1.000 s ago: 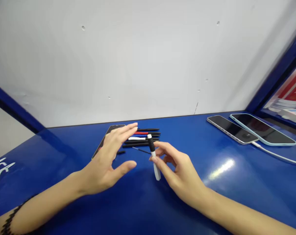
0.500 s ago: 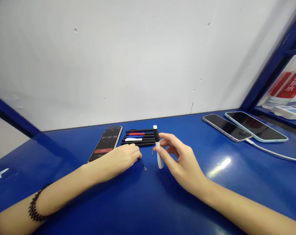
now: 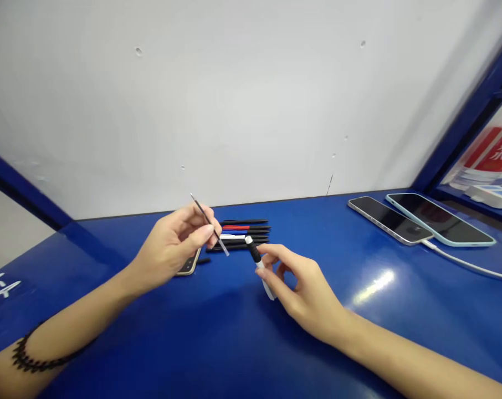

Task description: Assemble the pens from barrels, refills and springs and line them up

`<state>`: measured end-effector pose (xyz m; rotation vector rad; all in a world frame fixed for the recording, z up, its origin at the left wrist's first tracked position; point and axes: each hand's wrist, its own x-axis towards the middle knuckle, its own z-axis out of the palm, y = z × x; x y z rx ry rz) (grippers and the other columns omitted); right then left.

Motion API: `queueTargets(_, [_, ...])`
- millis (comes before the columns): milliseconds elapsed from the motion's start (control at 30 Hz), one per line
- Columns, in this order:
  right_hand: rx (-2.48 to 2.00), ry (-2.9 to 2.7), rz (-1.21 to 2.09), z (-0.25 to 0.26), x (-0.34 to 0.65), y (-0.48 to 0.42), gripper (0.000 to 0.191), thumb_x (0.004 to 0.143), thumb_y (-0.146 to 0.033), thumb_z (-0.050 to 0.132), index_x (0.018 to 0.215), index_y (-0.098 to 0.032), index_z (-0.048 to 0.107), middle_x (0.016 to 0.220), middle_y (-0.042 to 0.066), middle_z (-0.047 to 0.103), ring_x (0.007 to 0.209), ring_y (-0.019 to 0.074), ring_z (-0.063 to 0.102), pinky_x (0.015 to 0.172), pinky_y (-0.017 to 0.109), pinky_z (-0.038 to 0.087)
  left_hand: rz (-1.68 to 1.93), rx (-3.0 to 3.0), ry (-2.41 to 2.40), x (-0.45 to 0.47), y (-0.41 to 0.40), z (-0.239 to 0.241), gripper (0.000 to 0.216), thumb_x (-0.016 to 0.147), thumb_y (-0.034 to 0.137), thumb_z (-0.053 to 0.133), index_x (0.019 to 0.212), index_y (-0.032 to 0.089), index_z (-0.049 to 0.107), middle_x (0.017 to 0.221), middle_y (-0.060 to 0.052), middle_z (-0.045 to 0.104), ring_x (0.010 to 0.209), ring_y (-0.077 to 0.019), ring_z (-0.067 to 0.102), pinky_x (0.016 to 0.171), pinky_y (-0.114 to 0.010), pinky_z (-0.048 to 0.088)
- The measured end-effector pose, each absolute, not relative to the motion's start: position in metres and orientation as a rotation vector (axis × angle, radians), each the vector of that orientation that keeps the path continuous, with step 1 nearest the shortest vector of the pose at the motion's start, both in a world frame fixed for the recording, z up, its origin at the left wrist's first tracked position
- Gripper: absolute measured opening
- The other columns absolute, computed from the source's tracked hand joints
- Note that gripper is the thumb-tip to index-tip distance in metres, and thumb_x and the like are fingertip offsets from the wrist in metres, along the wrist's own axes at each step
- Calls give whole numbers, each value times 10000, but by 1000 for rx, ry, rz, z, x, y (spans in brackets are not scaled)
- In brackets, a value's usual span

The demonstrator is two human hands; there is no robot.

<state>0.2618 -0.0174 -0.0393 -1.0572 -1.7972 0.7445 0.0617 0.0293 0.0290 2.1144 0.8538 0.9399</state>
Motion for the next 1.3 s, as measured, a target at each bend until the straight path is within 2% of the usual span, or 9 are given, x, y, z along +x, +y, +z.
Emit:
queueTargets(100, [-1034, -1867, 726, -41, 260, -19, 189, 847, -223, 483, 1035, -238, 497, 767, -20, 550, 619, 102, 524, 591, 222, 452, 1188, 1839, 809, 70, 24, 24, 48, 844, 201, 434, 806, 174, 444, 721, 21, 530, 616, -67, 505, 565, -158, 405])
queueTargets(233, [-1044, -1897, 699, -41, 258, -19, 185, 844, -221, 484, 1027, -231, 510, 761, -19, 544, 642, 106, 528, 585, 216, 444, 1171, 1817, 804, 75, 21, 16, 43, 843, 202, 450, 806, 182, 459, 712, 27, 540, 639, -74, 516, 607, -173, 418])
queueTargets(367, [-1053, -1893, 675, -39, 258, -19, 190, 839, -221, 481, 1024, -215, 522, 735, -15, 557, 618, 109, 535, 570, 217, 449, 946, 2055, 885, 75, 18, 13, 59, 831, 247, 493, 843, 190, 500, 757, 20, 561, 690, -98, 513, 627, -204, 397])
queueTargets(500, [-1072, -1808, 687, -38, 260, -18, 206, 833, -261, 489, 1032, -211, 512, 782, 11, 596, 656, 131, 567, 606, 241, 482, 885, 2131, 980, 76, 21, 7, 260, 828, 327, 498, 1046, 198, 441, 864, -4, 578, 728, -119, 518, 615, -220, 403])
queueTargets(600, [-1084, -1702, 723, -39, 261, -15, 228, 836, -297, 482, 1046, -211, 491, 818, 31, 609, 757, 166, 598, 645, 264, 504, 745, 2442, 982, 77, 32, -2, 149, 868, 232, 422, 947, 179, 536, 861, -12, 594, 768, -123, 537, 667, -221, 421])
queueTargets(767, [-1081, -1635, 720, -42, 264, -11, 235, 833, -316, 491, 1045, -214, 486, 821, 30, 602, 793, 177, 602, 672, 276, 515, 267, 3106, 739, 92, 54, -18, 209, 862, 132, 407, 957, 167, 590, 1050, -67, 573, 963, -205, 512, 783, -313, 413])
queueTargets(967, [-1083, -1687, 731, -40, 265, -13, 230, 840, -311, 480, 1050, -218, 489, 810, 23, 594, 784, 172, 600, 682, 279, 515, 134, 3164, 700, 97, 56, -21, 187, 851, 100, 408, 806, 127, 588, 873, -71, 592, 809, -189, 542, 708, -296, 425])
queueTargets(1167, [-1091, -1715, 778, -43, 264, -12, 229, 836, -306, 485, 1043, -208, 487, 800, 24, 586, 766, 168, 596, 670, 274, 514, 223, 3052, 948, 70, 46, -12, 149, 852, 125, 422, 954, 138, 530, 978, -69, 568, 907, -181, 515, 788, -290, 426])
queueTargets(1300, [-1106, -1717, 779, -45, 264, -11, 227, 837, -314, 483, 1036, -206, 486, 796, 28, 585, 770, 173, 595, 671, 281, 512, 232, 2979, 1103, 67, 45, -12, 152, 851, 138, 414, 917, 142, 551, 917, -71, 580, 862, -193, 537, 752, -307, 441])
